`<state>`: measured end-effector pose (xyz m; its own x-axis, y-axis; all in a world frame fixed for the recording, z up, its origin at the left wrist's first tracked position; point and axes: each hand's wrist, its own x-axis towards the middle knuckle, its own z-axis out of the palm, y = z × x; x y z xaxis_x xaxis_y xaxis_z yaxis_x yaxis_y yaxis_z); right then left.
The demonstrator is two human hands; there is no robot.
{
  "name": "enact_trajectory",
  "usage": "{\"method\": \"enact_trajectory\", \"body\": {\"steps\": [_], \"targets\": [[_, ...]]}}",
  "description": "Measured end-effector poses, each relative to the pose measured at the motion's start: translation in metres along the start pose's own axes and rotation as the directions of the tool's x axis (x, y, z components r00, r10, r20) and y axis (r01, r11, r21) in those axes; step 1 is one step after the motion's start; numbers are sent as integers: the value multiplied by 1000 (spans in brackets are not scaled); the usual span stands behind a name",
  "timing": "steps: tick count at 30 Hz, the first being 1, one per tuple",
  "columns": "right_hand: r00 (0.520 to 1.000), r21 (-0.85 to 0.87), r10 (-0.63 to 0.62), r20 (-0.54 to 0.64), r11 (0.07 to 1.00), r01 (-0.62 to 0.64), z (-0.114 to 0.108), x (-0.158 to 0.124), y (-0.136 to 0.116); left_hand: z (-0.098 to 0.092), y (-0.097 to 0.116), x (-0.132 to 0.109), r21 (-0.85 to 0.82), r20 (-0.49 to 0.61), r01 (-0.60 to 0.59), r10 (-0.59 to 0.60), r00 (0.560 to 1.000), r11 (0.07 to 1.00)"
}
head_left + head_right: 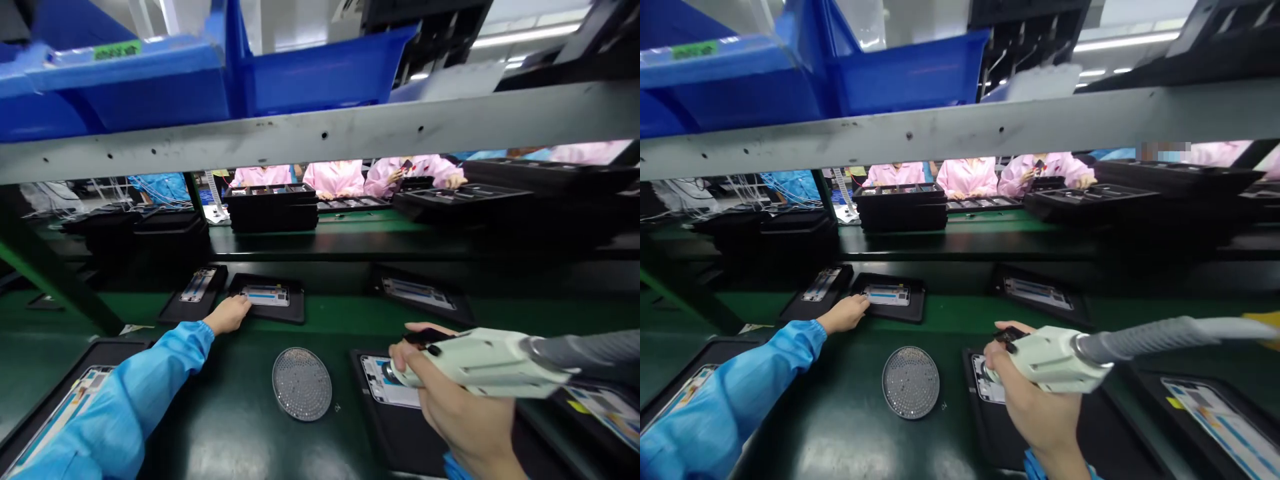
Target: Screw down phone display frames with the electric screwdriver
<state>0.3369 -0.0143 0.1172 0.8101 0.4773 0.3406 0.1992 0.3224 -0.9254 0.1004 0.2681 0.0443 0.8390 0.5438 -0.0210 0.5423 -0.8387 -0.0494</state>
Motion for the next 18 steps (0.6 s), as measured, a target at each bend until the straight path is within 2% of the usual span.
{"method": "enact_trajectory", "body": {"steps": [4, 7, 11, 13, 15, 16, 18], "targets": [[999, 28, 8, 35, 1000, -9, -9, 6, 2, -15, 7, -12, 38, -89, -27, 30, 996, 999], [999, 94, 6, 43, 996, -10, -12, 8, 2, -34, 16, -48, 61, -174, -56, 66, 983, 997], [997, 162, -52, 55, 986, 43, -10, 4, -2, -56, 49, -133, 61, -282, -147, 158, 946, 987], [997, 151, -51, 66, 988, 41, -8, 2, -5, -57, 74, -185, 54, -316, -208, 214, 924, 977], [997, 137, -36, 71, 990, 26, -6, 0, -6, -48, 102, -233, 56, -354, -271, 273, 895, 961], [997, 129, -28, 70, 991, 19, -5, -1, -6, -39, 116, -254, 102, -385, -260, 279, 880, 960], [998, 123, -7, 68, 992, -1, -2, -3, -2, -17, 142, -287, 78, -379, -254, 265, 887, 964]]}}
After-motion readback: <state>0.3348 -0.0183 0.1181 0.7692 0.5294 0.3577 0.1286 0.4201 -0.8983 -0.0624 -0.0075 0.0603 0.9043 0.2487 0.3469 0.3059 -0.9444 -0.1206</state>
